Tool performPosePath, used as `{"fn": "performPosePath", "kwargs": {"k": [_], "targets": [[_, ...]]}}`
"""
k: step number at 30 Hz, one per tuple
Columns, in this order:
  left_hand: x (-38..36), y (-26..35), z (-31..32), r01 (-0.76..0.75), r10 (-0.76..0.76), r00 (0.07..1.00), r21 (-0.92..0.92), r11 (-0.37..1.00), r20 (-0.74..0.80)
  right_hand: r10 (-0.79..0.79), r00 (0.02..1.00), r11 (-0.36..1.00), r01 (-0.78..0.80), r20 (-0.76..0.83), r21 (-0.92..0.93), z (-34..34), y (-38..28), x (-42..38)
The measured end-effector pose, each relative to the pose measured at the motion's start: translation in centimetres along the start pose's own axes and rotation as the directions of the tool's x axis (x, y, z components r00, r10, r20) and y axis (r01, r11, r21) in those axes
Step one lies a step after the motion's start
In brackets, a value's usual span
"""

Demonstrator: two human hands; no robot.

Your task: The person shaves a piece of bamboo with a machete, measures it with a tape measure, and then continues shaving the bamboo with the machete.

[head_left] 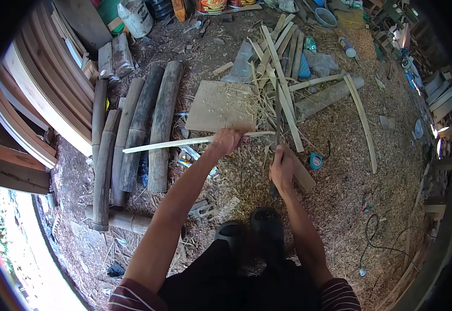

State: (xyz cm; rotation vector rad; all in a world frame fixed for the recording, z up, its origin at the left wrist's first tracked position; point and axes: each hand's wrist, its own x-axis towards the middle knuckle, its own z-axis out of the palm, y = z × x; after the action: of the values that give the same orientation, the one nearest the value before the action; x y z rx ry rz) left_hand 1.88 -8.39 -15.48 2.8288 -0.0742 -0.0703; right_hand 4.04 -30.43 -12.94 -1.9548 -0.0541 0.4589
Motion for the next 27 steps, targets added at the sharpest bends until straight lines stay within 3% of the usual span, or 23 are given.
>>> {"fn": "performPosePath", "kwargs": {"k": [1,3,4,6,7,8,10,11,12,13,14,15,16,17,19,20,22,23,24,26,27], "targets": [[-0.1,0.1,-0.2,0.006,-0.006,1.000,0.022,1.000,-0.006,0.004,1.000,1.000,-0.004,0.000,0.002,0.3,0.4,0.2],[0.0,0.4,-0.6,0.020,-0.020,0.999,0.001,1.000,0.032,-0.245,0.965,0.967,0.236,-0.097,-0.094,0.7,1.1,0.4],[0.1,0.6,-0.9,0.038,-0.037,0.998,-0.016,0.999,0.060,-0.246,0.964,0.967,0.237,-0.099,-0.096,0.8,1.5,0.2],[0.5,0.6,-1.7,0.045,-0.044,0.995,-0.016,0.999,0.093,0.184,0.981,0.967,-0.170,0.055,-0.190,1.1,2.2,0.9],[0.3,0.5,-1.8,0.064,-0.060,0.987,-0.022,0.998,0.146,0.082,0.993,0.983,-0.066,0.089,-0.170,1.1,2.8,1.2],[-0.1,0.5,-1.7,0.068,-0.065,0.988,-0.021,0.997,0.139,0.076,0.993,0.983,-0.059,0.093,-0.172,0.7,3.5,1.3],[-0.1,0.4,-1.2,0.009,-0.009,1.000,-0.078,0.997,-0.003,0.260,0.928,0.949,-0.296,0.267,0.107,-1.0,-0.4,0.1],[0.0,0.2,-0.5,0.019,-0.020,1.000,-0.035,0.999,-0.021,0.254,0.930,0.952,-0.289,0.267,0.104,-1.7,-1.6,0.2],[-0.1,0.5,-0.8,0.022,-0.023,0.999,-0.037,0.999,-0.024,0.388,0.836,0.802,-0.514,0.389,0.305,-2.4,-2.6,0.6],[-0.1,0.8,-1.2,0.032,-0.032,0.999,-0.046,0.998,0.011,0.463,0.709,0.555,-0.700,0.532,0.450,-2.7,-3.0,0.7],[0.2,0.9,-1.7,0.038,-0.035,0.998,-0.052,0.998,0.042,0.458,0.713,0.557,-0.696,0.531,0.453,-2.4,-2.8,0.7],[0.6,0.4,-1.2,0.034,-0.033,0.999,-0.048,0.998,0.037,0.407,0.816,0.728,-0.561,0.410,0.394,-1.9,-2.2,0.7],[0.7,-0.1,-0.2,-0.038,0.031,0.995,-0.074,0.997,-0.096,0.327,0.898,0.861,-0.411,0.295,0.299,-1.6,-1.7,0.7],[0.7,-0.7,0.9,-0.112,0.089,0.970,-0.090,0.990,-0.224,0.329,0.896,0.859,-0.415,0.298,0.299,-1.7,-1.2,1.1],[0.4,-1.0,1.1,-0.094,0.086,0.972,-0.026,0.995,-0.218,0.072,0.900,0.917,-0.230,0.430,0.326,-2.2,-0.8,1.6],[0.4,-1.0,1.1,-0.082,0.088,0.972,0.038,0.996,-0.220,0.080,0.898,0.915,-0.238,0.432,0.327,-2.0,-0.5,1.6],[0.8,-1.4,1.7,-0.080,0.089,0.971,0.050,0.996,-0.220,0.070,0.973,0.982,-0.106,0.220,0.157,-1.3,-1.8,1.2],[0.8,-1.5,2.1,-0.074,0.087,0.970,0.063,0.995,-0.225,0.097,0.984,0.982,-0.119,0.146,0.147,-0.7,-2.1,1.0],[0.6,-1.2,1.4,-0.075,0.086,0.971,0.060,0.995,-0.223,0.101,0.984,0.982,-0.123,0.146,0.146,-0.3,-1.8,0.8],[0.2,0.0,-1.0,-0.074,0.061,0.983,-0.072,0.995,-0.171,0.279,0.942,0.950,-0.243,0.187,-0.194,0.4,-0.1,0.7],[0.3,-0.1,-0.5,-0.076,0.063,0.982,-0.068,0.995,-0.176,0.132,0.989,0.960,-0.111,0.064,-0.257,1.2,3.6,1.8]]}}
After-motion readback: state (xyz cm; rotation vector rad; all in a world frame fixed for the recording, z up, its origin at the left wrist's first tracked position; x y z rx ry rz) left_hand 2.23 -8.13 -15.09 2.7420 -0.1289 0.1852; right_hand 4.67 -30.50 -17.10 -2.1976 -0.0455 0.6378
